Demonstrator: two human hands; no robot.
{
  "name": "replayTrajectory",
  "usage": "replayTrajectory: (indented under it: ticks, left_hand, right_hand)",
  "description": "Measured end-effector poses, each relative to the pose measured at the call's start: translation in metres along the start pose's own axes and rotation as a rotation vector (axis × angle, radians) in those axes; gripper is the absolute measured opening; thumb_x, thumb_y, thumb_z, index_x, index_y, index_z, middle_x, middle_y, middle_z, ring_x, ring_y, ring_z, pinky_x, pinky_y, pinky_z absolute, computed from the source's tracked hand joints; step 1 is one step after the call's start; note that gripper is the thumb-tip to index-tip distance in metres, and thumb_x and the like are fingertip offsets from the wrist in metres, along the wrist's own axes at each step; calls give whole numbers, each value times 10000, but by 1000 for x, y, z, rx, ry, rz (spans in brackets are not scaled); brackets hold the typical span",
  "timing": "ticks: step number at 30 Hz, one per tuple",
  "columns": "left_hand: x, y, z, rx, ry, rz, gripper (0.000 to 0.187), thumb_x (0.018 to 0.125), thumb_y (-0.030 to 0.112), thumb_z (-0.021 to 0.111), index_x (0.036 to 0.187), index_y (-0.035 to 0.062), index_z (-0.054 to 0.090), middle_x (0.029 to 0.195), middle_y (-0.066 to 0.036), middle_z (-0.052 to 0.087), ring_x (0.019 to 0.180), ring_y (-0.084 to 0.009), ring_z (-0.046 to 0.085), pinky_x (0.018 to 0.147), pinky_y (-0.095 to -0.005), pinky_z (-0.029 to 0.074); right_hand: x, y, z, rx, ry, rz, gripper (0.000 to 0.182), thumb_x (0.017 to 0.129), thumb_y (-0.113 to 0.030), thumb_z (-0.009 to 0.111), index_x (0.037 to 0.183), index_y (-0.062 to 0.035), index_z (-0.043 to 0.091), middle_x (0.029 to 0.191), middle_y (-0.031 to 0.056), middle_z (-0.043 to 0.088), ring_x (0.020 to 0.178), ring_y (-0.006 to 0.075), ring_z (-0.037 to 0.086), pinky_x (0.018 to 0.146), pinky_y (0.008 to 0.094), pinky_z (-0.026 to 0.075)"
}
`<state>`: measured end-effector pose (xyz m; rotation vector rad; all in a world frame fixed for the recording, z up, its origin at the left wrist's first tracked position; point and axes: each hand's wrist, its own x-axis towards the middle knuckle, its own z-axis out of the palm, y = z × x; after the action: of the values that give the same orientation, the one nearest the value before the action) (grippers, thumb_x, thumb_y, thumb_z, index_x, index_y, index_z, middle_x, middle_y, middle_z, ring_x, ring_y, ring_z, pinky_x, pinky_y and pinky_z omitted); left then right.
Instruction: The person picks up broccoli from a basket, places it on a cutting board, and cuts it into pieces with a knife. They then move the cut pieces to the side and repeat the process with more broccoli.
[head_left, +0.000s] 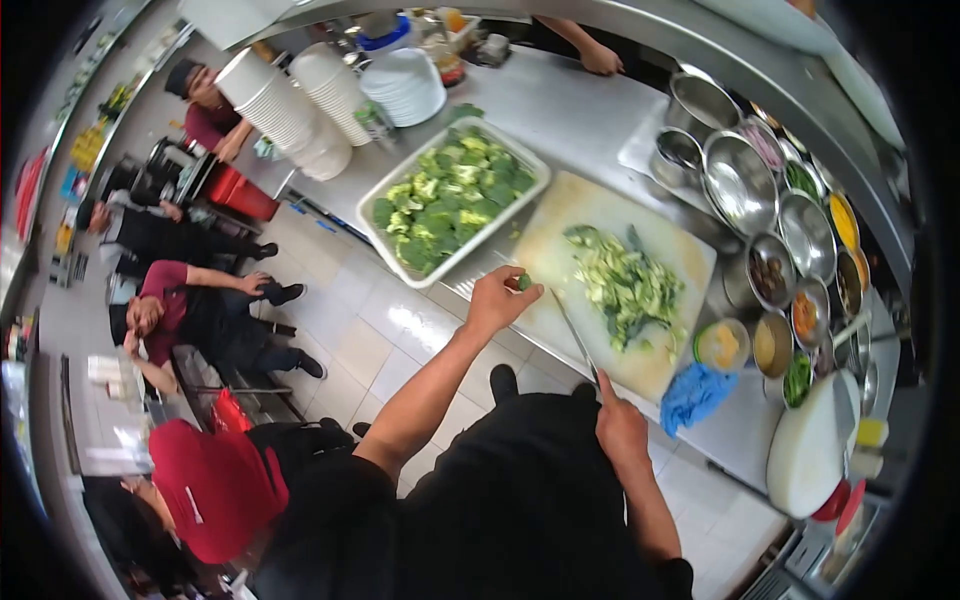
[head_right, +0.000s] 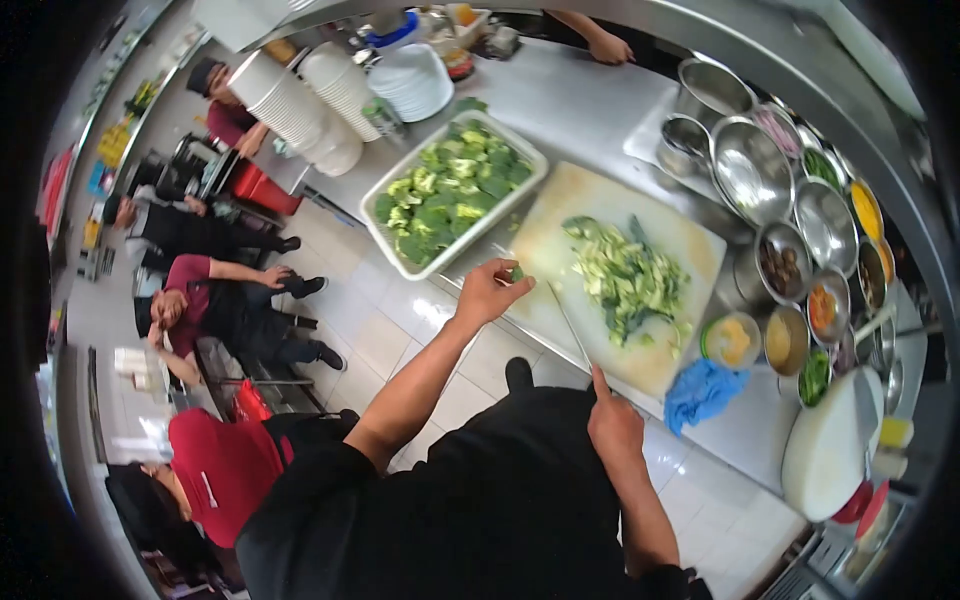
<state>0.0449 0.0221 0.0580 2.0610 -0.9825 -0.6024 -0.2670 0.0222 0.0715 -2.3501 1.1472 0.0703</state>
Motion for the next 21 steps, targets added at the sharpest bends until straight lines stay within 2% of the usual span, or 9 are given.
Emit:
replayTrajectory:
  ticks: [3, 5, 8, 10, 11, 13, 16, 18, 21]
  left_hand:
    - [2, 1, -53, -54, 201, 157, 586, 742, 201, 843, 1249, 65, 582, 865, -42, 628, 688, -124, 583, 609, -290, 509]
    - [14, -6, -97, 39, 375, 159, 519, 737, 200, 832, 1183, 62, 606, 880, -56, 640, 700, -142, 590, 616, -298, 514]
    - [33, -31, -150, 197, 614, 169, 389, 744, 185, 813, 1071, 18, 682, 994, -152, 693, 823, -282, 645, 739, -388, 531]
    - [55, -84, -164, 482, 501, 186, 331, 755, 235, 815, 1006, 37, 728, 1020, -176, 687, 863, -334, 647, 775, -413, 529]
    - [61, -89, -167, 474, 508, 189, 331, 755, 235, 815, 1006, 37, 728, 1020, -176, 687, 863, -334, 647, 775, -413, 529]
    - [69, -89, -171, 376, 290, -98, 327, 756, 309, 812, 961, 61, 756, 1011, -204, 678, 910, -380, 630, 818, -445, 513]
    - [62, -77, -175, 596, 405, 47, 344, 773, 349, 792, 990, 83, 760, 989, -209, 672, 935, -389, 619, 841, -463, 497]
    - [72, -76, -171, 504, 585, 192, 363, 783, 302, 797, 1033, 48, 731, 995, -202, 657, 925, -381, 608, 817, -463, 491]
    - [103, -45, -161, 289, 568, 323, 375, 802, 270, 790, 1078, 31, 706, 983, -190, 656, 881, -346, 616, 778, -438, 489]
  right_hand:
    - [0, 0, 1, 68, 43, -21, 650, 873, -59, 538, 1496, -175, 394, 766, 206, 650, 711, 389, 641, 676, 513, 512]
    - [3, -2, 1, 60, 40, -27, 637, 876, -58, 534, 1490, -169, 405, 754, 204, 647, 704, 393, 637, 675, 515, 510]
    - [5, 1, 7, 77, 75, -41, 615, 881, -56, 530, 1478, -161, 426, 735, 203, 640, 689, 400, 631, 670, 516, 504]
    - [6, 2, 9, 95, 115, -62, 605, 883, -56, 530, 1472, -159, 435, 728, 202, 637, 681, 403, 628, 666, 517, 501]
    - [6, 0, 9, 97, 115, -58, 598, 884, -56, 530, 1466, -157, 444, 722, 205, 634, 678, 404, 629, 662, 515, 500]
    - [9, -4, 7, 93, 122, -53, 590, 885, -56, 531, 1461, -155, 453, 717, 207, 630, 676, 405, 629, 658, 513, 498]
    - [7, -8, 3, 150, 87, -12, 604, 867, -50, 540, 1456, -162, 462, 824, 221, 664, 761, 388, 656, 726, 502, 524]
    - [8, -6, 10, 169, 121, -10, 593, 874, -50, 536, 1452, -161, 468, 783, 214, 651, 729, 392, 645, 700, 498, 514]
    - [9, -12, 13, 191, 142, 29, 572, 890, -59, 531, 1448, -169, 476, 761, 205, 646, 704, 390, 639, 680, 486, 507]
